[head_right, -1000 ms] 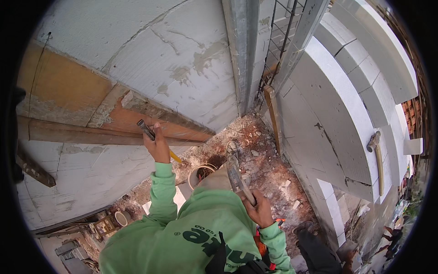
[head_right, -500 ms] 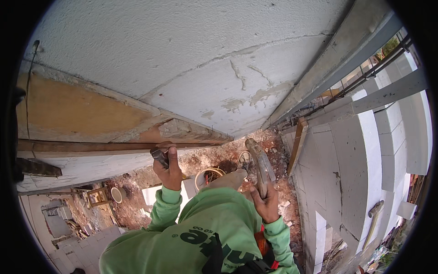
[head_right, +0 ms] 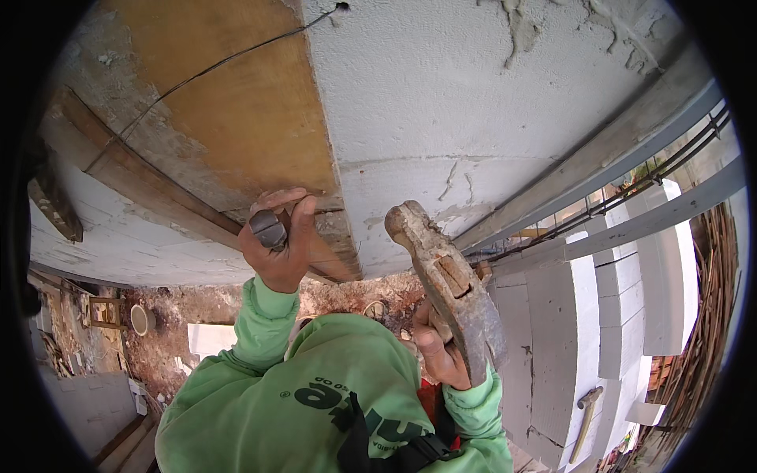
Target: The person walks through a construction site, then uses a hammer and nails to attach wooden planks to a wall. They also use pliers to cut wire and secure the planks. Another worker is visible in the background.
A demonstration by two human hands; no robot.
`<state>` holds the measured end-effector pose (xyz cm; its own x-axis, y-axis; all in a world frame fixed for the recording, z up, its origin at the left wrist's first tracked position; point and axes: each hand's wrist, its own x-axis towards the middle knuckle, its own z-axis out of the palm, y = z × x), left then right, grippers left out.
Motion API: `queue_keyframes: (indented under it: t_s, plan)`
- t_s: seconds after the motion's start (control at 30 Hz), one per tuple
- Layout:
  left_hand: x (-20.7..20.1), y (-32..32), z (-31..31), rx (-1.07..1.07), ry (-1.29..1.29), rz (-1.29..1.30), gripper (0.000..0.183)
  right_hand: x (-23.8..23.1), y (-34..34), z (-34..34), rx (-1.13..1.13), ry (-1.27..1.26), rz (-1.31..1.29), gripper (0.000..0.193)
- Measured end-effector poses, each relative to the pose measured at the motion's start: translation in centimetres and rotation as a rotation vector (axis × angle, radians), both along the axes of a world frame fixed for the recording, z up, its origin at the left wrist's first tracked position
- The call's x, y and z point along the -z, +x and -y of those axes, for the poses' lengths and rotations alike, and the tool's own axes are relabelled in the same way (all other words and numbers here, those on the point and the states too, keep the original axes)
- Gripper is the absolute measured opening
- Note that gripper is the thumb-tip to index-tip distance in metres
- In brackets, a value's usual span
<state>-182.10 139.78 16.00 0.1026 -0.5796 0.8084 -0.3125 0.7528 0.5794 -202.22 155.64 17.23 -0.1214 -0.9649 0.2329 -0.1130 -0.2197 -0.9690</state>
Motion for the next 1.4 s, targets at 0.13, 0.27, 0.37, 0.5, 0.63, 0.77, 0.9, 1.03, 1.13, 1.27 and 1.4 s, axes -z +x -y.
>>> queue_keyframes:
  t_s: [0.13,0.27,0.37,0.5,0.63,0.77,0.9,1.03,1.13,1.27,1.4]
  plan:
    - [0.1,-0.7,-0.2,-0.018,-0.136,0.068,0.034,-1.8,-1.1,0.5,-0.077,-0.052,-0.348,0.039]
    - [0.4,-0.7,-0.6,-0.063,-0.091,0.008,0.033,-2.5,-1.8,0.9,-0.074,-0.170,-0.629,0.033]
    - [0.0,-0.3,-1.2,0.020,0.050,0.005,0.028,-2.8,-0.9,1.7,-0.081,-0.127,-0.613,0.035]
    - [-1.2,-0.4,-3.7,0.339,0.370,-0.184,0.018,-2.9,1.8,4.1,-0.053,-0.051,-0.411,0.029]
    - [-2.0,0.4,-5.8,0.642,0.619,-0.339,0.013,-3.0,3.1,6.1,-0.148,-0.149,-0.290,0.022]
    - [-1.8,0.8,-6.9,0.714,0.766,-0.453,0.014,-1.9,2.9,6.8,-0.246,-0.123,-0.325,0.018]
    - [-0.2,0.5,-7.4,0.744,0.746,-0.519,0.015,-0.5,3.3,6.2,-0.266,-0.058,-0.278,0.015]
    - [3.3,2.2,-7.4,0.546,0.549,-0.353,0.016,0.0,3.5,5.0,-0.185,0.101,-0.200,0.013]
    - [7.0,4.2,-6.8,0.265,0.443,-0.535,0.014,0.3,3.5,4.3,-0.038,0.015,-0.235,0.014]
    - [11.8,5.9,-5.0,0.172,0.433,-0.664,0.014,1.1,3.6,3.9,0.017,0.057,-0.062,0.018]
    - [15.5,5.1,-3.7,0.093,0.344,-0.435,0.011,1.7,3.9,3.5,0.000,0.060,-0.038,0.017]
